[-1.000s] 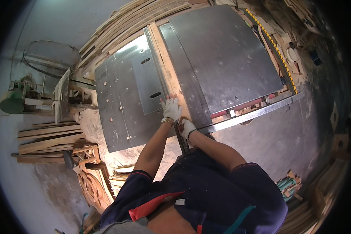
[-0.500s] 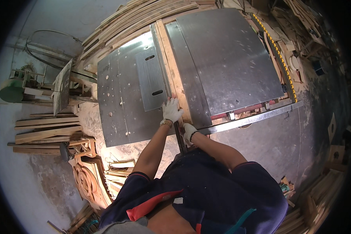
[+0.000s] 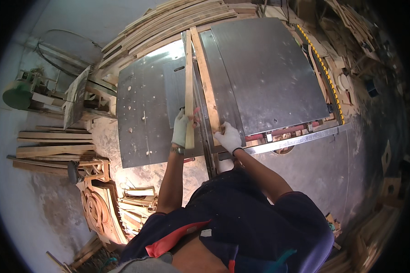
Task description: The person selects a wooden plank, cuts it on a table saw, and then uses a chop saw to trim smaller pieces. They mark the wood with a pen and fit the cut pieces into a wooden frame.
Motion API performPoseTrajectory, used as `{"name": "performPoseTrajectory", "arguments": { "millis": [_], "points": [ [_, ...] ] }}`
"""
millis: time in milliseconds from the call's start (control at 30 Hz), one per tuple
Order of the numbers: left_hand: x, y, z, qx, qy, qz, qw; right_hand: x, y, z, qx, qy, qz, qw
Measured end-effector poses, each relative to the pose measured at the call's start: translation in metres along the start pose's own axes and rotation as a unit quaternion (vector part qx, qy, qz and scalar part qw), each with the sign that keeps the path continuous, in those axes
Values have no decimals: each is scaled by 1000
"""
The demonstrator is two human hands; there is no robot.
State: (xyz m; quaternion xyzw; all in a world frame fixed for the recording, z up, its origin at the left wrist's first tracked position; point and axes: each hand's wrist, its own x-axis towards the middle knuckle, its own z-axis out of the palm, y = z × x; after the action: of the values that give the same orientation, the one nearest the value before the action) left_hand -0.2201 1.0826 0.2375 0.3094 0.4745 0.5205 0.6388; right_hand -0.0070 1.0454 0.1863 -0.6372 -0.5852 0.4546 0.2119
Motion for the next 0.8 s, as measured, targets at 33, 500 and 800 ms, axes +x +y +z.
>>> {"name": "performPoseTrajectory", "arguments": {
  "millis": [33, 500, 800],
  "points": [
    [-14, -3, 0, -9, -8, 11, 1000, 5, 11, 8, -55, 26, -11, 998],
    [-158, -99, -102, 75, 92, 25, 993, 64, 41, 21, -201, -5, -19, 979],
    [-207, -198, -161, 140, 177, -61, 972, 45, 26, 60, -271, -43, -14, 961]
  ]
}}
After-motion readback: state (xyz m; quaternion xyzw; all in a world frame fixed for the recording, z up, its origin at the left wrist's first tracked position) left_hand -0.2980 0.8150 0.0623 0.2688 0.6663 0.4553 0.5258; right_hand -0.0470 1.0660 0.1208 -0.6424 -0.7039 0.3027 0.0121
